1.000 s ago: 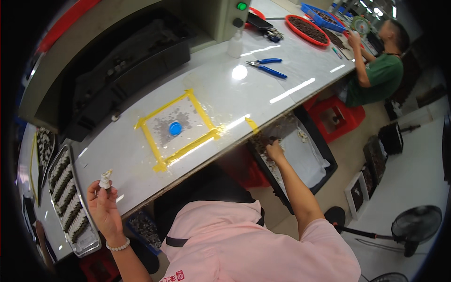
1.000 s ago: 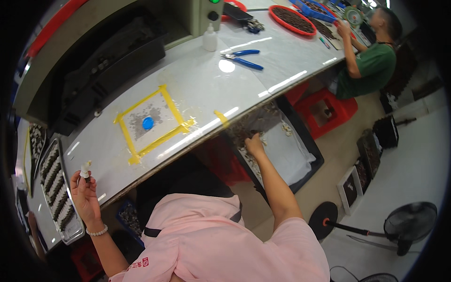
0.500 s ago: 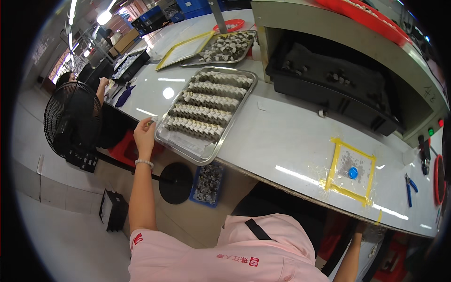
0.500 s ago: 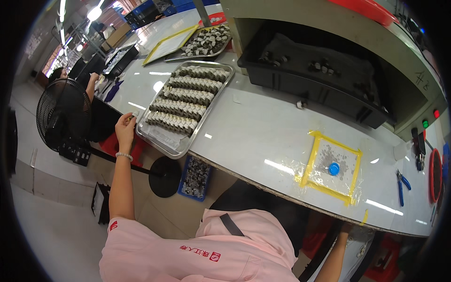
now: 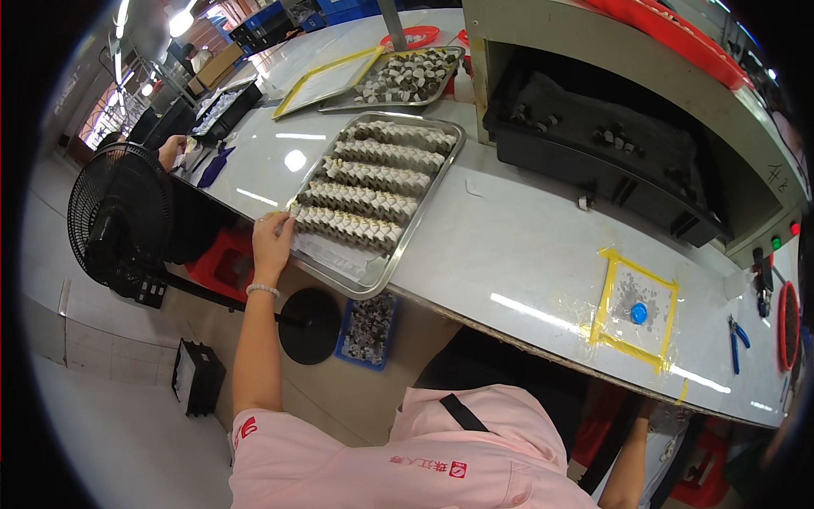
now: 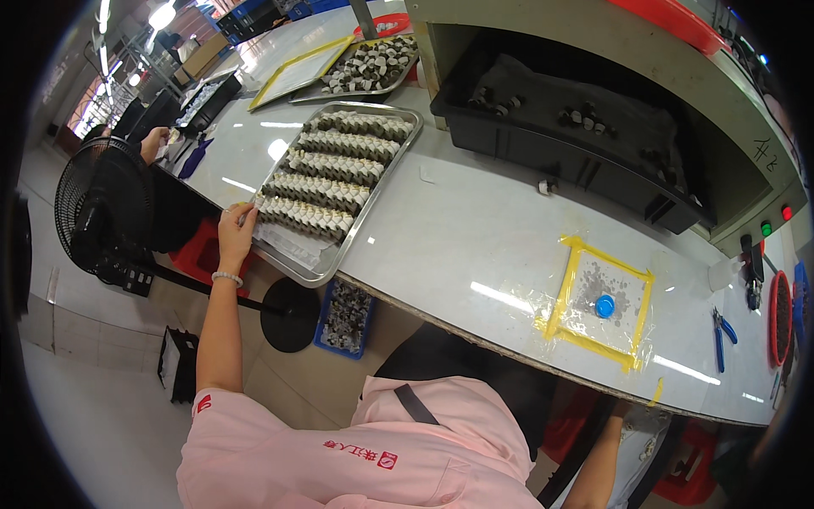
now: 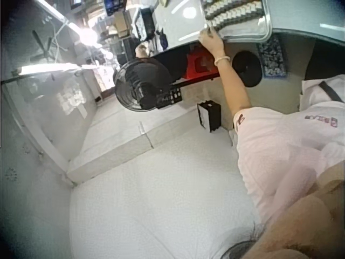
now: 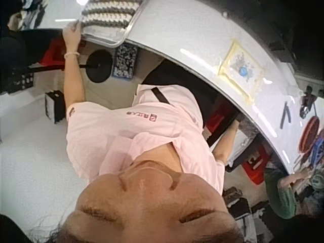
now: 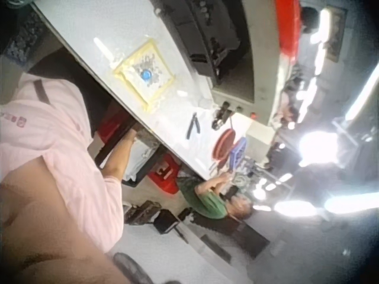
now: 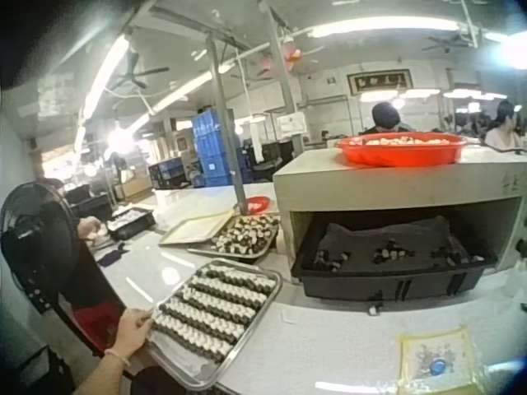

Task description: The person assembles small white and silver plastic and metal components, then tests them with a blue assembly jig before sorting them into silver trays.

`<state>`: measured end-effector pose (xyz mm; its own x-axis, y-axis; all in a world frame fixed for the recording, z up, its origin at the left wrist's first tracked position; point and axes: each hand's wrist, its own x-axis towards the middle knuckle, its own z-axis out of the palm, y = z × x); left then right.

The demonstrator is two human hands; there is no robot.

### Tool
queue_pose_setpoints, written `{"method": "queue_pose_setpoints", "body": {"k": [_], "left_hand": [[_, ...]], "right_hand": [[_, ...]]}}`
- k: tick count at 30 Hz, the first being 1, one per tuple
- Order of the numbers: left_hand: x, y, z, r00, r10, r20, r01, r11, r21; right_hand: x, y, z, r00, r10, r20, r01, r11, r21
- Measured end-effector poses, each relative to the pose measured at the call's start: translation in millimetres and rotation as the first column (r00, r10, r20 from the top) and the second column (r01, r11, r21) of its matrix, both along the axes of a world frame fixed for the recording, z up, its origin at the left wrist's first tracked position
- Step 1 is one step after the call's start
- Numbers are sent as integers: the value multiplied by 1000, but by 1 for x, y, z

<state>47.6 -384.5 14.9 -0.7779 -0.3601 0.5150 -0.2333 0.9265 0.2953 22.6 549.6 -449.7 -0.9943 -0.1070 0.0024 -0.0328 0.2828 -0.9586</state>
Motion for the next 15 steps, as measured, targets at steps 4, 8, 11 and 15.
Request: {"method": "queue_pose_setpoints", "body": {"k": [4, 8, 11, 15], "left_hand": [[-7, -5, -4, 999, -33, -34, 32, 999, -37], [6, -24, 2, 999, -44, -12, 44, 997, 67], [3, -20, 0, 997, 29, -65, -16, 981, 191], [-25, 30, 13, 984, -53, -172, 87, 976, 198]], "right_hand": [[13, -24, 59, 980, -169, 102, 176, 982, -72], [-1, -103, 131, 897, -396, 196, 420, 902, -101], [2, -121, 182, 813, -535, 231, 571, 810, -133], [19, -123, 215, 688, -650, 321, 721, 663, -203]]}}
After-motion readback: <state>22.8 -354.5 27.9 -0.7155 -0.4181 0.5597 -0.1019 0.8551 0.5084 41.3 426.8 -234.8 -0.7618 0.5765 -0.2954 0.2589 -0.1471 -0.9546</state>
